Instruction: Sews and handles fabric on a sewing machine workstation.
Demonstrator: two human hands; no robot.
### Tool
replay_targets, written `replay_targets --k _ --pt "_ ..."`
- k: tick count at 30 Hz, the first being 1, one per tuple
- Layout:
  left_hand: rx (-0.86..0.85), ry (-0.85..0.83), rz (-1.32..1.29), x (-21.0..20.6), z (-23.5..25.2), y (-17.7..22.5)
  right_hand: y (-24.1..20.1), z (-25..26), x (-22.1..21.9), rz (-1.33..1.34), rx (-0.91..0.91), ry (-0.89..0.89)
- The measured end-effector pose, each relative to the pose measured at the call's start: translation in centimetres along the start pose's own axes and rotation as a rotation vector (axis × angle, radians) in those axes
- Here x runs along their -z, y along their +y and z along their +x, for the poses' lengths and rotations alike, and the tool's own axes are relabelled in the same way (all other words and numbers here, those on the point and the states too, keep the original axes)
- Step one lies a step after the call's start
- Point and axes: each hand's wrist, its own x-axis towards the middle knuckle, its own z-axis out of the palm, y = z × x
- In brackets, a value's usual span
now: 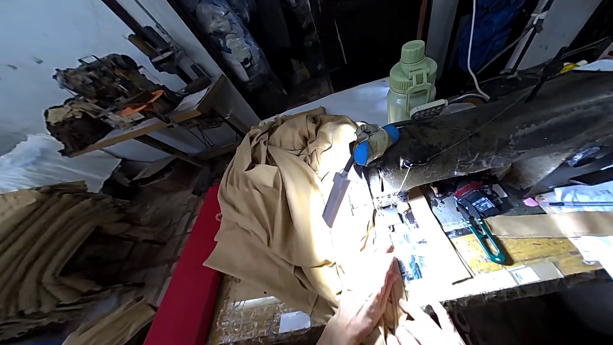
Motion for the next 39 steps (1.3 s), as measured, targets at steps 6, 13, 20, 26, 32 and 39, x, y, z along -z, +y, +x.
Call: replay_targets --k 6,13,20,26,32,39 --pt "0.027 -0.053 0.044 0.7 0.7 -0.4 -0.2 0.2 0.0 -0.031 -0.005 -0.009" --pt "-0.24 0.015 0.177 0.5 1.9 -1.4 -0.4 0.5 0.1 -0.017 -0.006 -0.031" --pt "-0.218 0.016 0.125 0.4 1.1 -2.3 -0.3 0.5 0.1 0.014 -0.033 -0.028" --pt "-0.184 0.038 0.094 0.1 0.5 -2.4 -0.3 0.6 0.1 -0.023 -0.01 -0.035" --pt "-0.223 0.043 0.097 -0.1 0.6 -2.5 -0.5 0.6 0.3 -0.024 -0.013 -0.063" --pt "-0.247 0.038 0.079 -0.2 0.6 -2.8 -0.7 0.9 1.4 0.089 -0.049 -0.138"
